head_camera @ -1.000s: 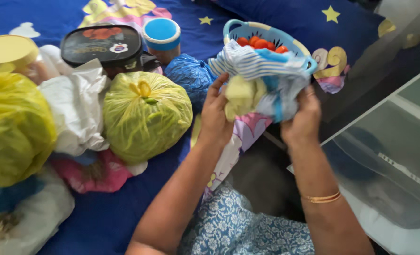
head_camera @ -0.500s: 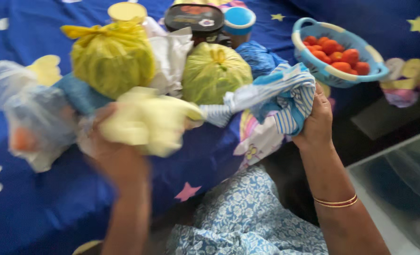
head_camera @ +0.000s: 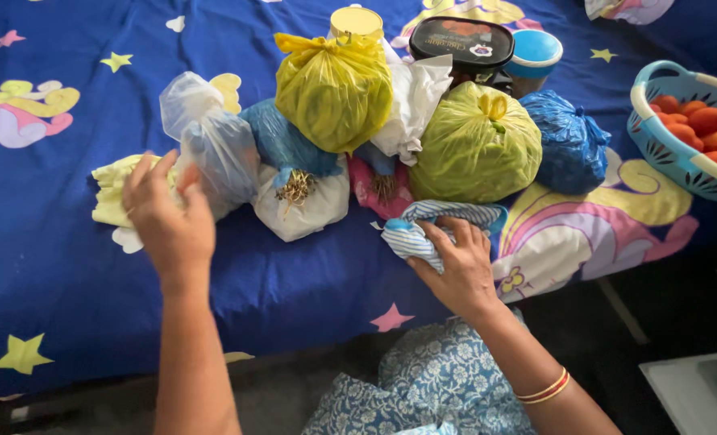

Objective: The person wipes a clear plastic refrigerator drawer with a yellow cloth and places it back into the fridge. They then pick up several plastic bags containing vegetables and other items from the bed and place them into the refrigerator drawer.

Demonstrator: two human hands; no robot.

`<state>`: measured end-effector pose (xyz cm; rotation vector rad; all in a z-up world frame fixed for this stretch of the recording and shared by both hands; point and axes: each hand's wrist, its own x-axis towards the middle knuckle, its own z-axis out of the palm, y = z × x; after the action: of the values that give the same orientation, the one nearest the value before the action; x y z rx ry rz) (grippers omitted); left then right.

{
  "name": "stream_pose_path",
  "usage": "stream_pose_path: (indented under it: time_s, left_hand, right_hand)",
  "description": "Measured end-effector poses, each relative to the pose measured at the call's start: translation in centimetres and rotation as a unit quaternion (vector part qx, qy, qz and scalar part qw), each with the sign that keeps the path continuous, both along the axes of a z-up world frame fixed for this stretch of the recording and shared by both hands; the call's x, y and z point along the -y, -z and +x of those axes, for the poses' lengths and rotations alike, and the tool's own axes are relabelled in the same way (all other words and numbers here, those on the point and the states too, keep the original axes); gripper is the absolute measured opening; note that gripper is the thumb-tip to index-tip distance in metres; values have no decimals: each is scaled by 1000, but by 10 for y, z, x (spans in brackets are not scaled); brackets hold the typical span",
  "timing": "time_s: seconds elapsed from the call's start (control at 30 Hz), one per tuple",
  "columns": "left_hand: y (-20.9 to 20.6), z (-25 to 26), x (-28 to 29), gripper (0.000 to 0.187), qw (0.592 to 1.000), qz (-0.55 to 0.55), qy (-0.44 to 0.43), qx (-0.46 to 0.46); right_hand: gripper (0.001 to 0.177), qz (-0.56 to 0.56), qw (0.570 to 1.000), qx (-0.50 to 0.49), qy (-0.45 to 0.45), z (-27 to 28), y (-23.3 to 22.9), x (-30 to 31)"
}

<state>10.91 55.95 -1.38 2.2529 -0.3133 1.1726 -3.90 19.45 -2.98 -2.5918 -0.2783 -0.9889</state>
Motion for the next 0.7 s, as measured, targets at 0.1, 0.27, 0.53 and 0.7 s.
stream_pose_path:
  time_s: [0.1,0.27,0.53,0.7]
  left_hand:
    - [-37,-1,54,44,996,-20,86,30]
    - [-92,29,148,75,988,32,148,7]
    - [-125,62,217,127,948,137,12,-288]
    - [-106,78,197,109,968,136,51,-204]
  right_hand:
    - [58,25,998,-43,-25,-3,-1,10]
    - [57,18,999,33,-23,1,-18,32]
    - [67,6,995,68,-77,31,-1,2]
    - [68,50,967,-159,-193,34,-12,12]
